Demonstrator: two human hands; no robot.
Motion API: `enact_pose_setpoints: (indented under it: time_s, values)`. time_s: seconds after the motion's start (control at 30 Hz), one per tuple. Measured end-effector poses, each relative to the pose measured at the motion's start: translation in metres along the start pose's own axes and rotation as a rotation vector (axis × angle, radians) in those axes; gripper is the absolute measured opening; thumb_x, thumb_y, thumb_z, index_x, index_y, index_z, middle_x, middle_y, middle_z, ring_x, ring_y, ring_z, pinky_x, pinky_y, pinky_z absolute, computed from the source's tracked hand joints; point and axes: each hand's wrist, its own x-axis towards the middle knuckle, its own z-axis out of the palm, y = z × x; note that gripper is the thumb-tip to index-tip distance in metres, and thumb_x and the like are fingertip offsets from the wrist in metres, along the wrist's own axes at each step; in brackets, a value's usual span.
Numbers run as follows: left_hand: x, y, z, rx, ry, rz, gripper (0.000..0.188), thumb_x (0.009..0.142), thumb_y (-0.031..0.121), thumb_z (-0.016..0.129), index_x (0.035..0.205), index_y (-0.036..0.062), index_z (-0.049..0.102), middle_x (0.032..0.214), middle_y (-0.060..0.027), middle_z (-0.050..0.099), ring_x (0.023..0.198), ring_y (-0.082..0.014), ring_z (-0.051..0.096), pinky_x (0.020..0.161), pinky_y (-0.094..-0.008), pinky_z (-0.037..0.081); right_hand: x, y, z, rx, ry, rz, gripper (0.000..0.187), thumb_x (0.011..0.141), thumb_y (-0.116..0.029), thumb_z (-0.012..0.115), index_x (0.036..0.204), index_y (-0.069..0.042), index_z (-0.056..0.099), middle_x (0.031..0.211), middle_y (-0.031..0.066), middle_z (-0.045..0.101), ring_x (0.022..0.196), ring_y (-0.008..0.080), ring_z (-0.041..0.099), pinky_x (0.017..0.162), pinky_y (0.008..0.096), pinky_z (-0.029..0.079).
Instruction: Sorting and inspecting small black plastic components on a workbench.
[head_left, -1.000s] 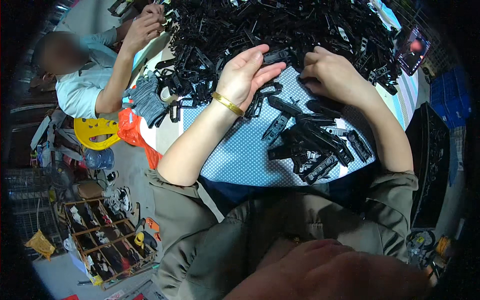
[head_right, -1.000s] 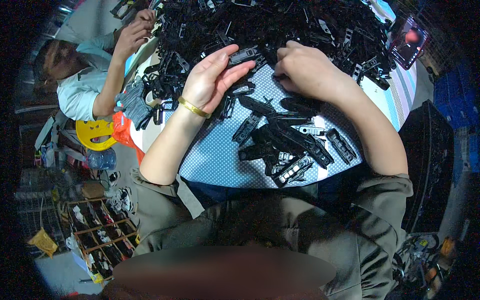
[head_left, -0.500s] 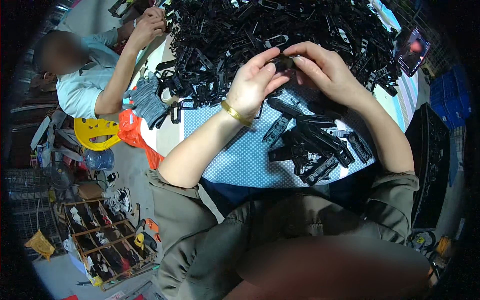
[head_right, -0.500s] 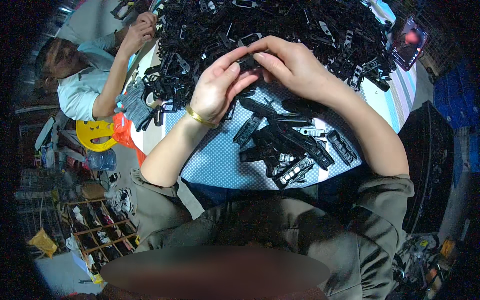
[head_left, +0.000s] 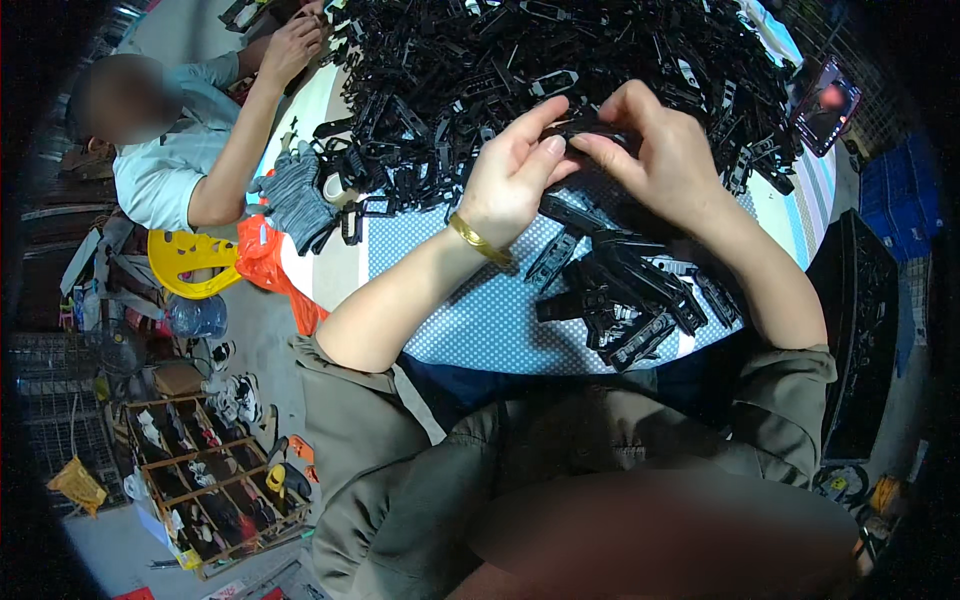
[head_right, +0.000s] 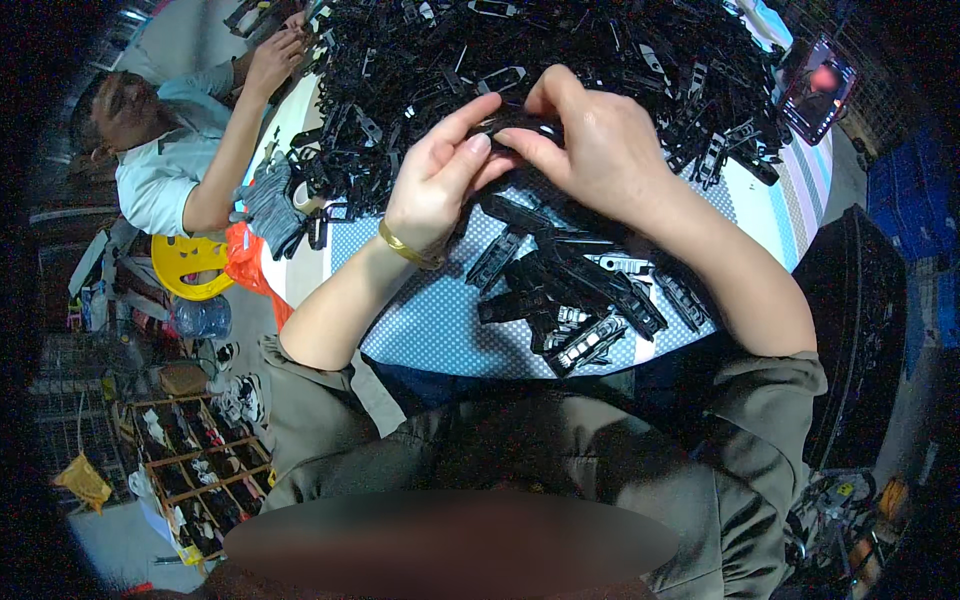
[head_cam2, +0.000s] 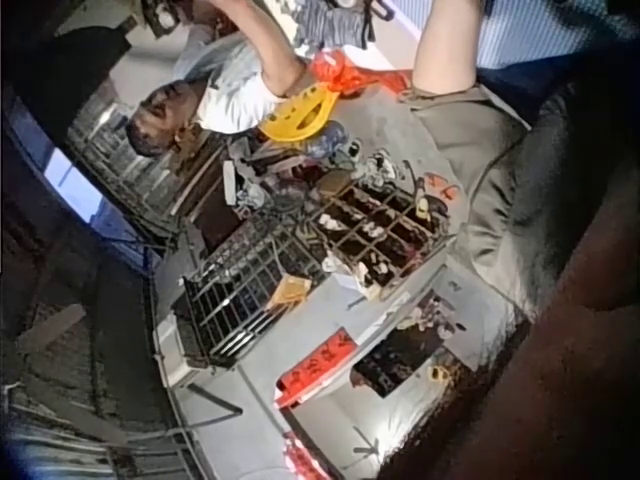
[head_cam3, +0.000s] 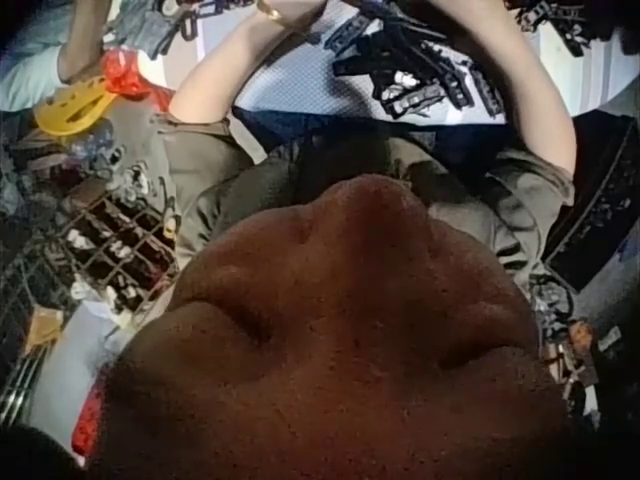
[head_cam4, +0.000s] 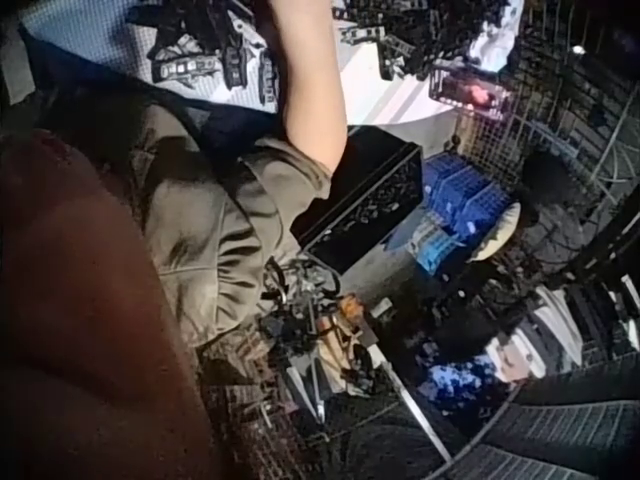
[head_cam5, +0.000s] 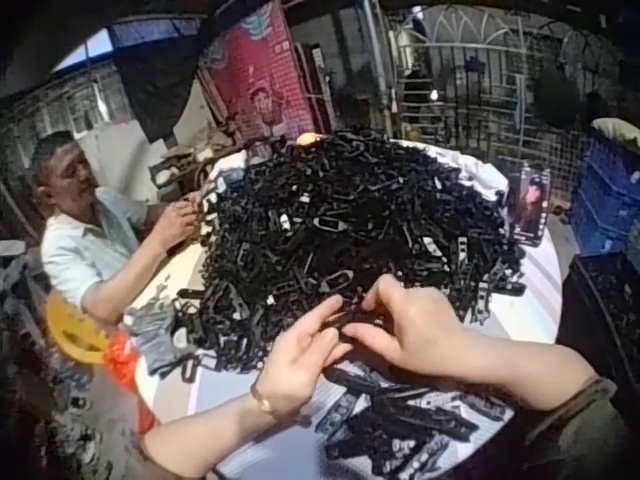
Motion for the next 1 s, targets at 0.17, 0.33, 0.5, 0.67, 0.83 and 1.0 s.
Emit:
enact_pose_setpoints:
  time_s: [0.17, 0.33, 0.5, 0.67, 0.83, 1.0]
  values:
    - [-0.001, 0.008, 0.005, 0.003, -0.017, 0.063, 0.053, 0.081, 0.002, 0.055, 0.126, -0.0055, 0.029, 0.098, -0.0103, 0.057, 0.084, -0.0126, 0.056, 0.077, -0.0231, 0.046, 0.004, 0.009, 0.001, -0.209, 0.214, -0.104, 0.038, 0.068, -0.026, 0.069, 0.093, -0.004, 0.051, 0.09, 0.007, 0.055, 0.075, 0.0173, 0.058, 0.063, 0.0258, 0.046]
    - [0.003, 0.013, 0.001, 0.038, -0.04, 0.058, 0.051, 0.081, 0.002, 0.054, 0.126, -0.0047, 0.03, 0.098, -0.0111, 0.057, 0.084, -0.0133, 0.057, 0.075, -0.0238, 0.048, 0.005, 0.008, 0.001, 0.375, -0.086, 0.183, 0.03, 0.074, -0.02, 0.065, 0.095, -0.003, 0.052, 0.087, 0.0029, 0.055, 0.078, 0.0101, 0.054, 0.069, 0.0239, 0.045]
    - [0.007, 0.024, -0.01, 0.042, -0.111, 0.099, 0.05, 0.083, 0.009, 0.053, 0.127, -0.0001, 0.032, 0.097, -0.0111, 0.059, 0.073, -0.0145, 0.06, 0.066, -0.0233, 0.05, 0.009, 0.014, -0.012, 0.636, -0.233, 0.101, 0.029, 0.075, -0.015, 0.064, 0.1, -0.002, 0.058, 0.086, 0.003, 0.059, 0.078, 0.0084, 0.055, 0.07, 0.0212, 0.045]
    - [0.005, 0.036, -0.009, 0.084, -0.186, 0.099, 0.051, 0.083, 0.01, 0.052, 0.127, -0.0009, 0.031, 0.096, -0.0129, 0.058, 0.072, -0.0155, 0.06, 0.064, -0.0235, 0.05, 0.01, 0.013, -0.016, 0.639, -0.207, 0.089, 0.025, 0.077, -0.014, 0.061, 0.099, -0.002, 0.06, 0.088, 0.0063, 0.061, 0.079, 0.0117, 0.059, 0.071, 0.0221, 0.047]
    - [-0.008, 0.03, 0.013, 0.489, -0.298, 0.332, 0.037, 0.081, 0.009, 0.054, 0.116, 0.0015, 0.046, 0.099, -0.0138, 0.058, 0.084, -0.0208, 0.059, 0.074, -0.028, 0.048, 0.027, 0.048, -0.044, 0.664, -0.305, 0.186, 0.028, 0.085, -0.03, 0.052, 0.088, -0.004, 0.061, 0.076, 0.0029, 0.059, 0.067, 0.0067, 0.054, 0.06, 0.0197, 0.044]
    - [-0.018, 0.006, 0.023, 0.797, -0.587, 0.574, 0.029, 0.076, 0.016, 0.061, 0.102, 0.0063, 0.058, 0.103, -0.0081, 0.059, 0.103, -0.0264, 0.051, 0.087, -0.0366, 0.042, 0.018, 0.05, -0.027, -0.16, -0.234, -0.07, 0.025, 0.075, -0.026, 0.064, 0.074, -0.001, 0.062, 0.062, 0.0062, 0.058, 0.054, 0.016, 0.055, 0.052, 0.0251, 0.043]
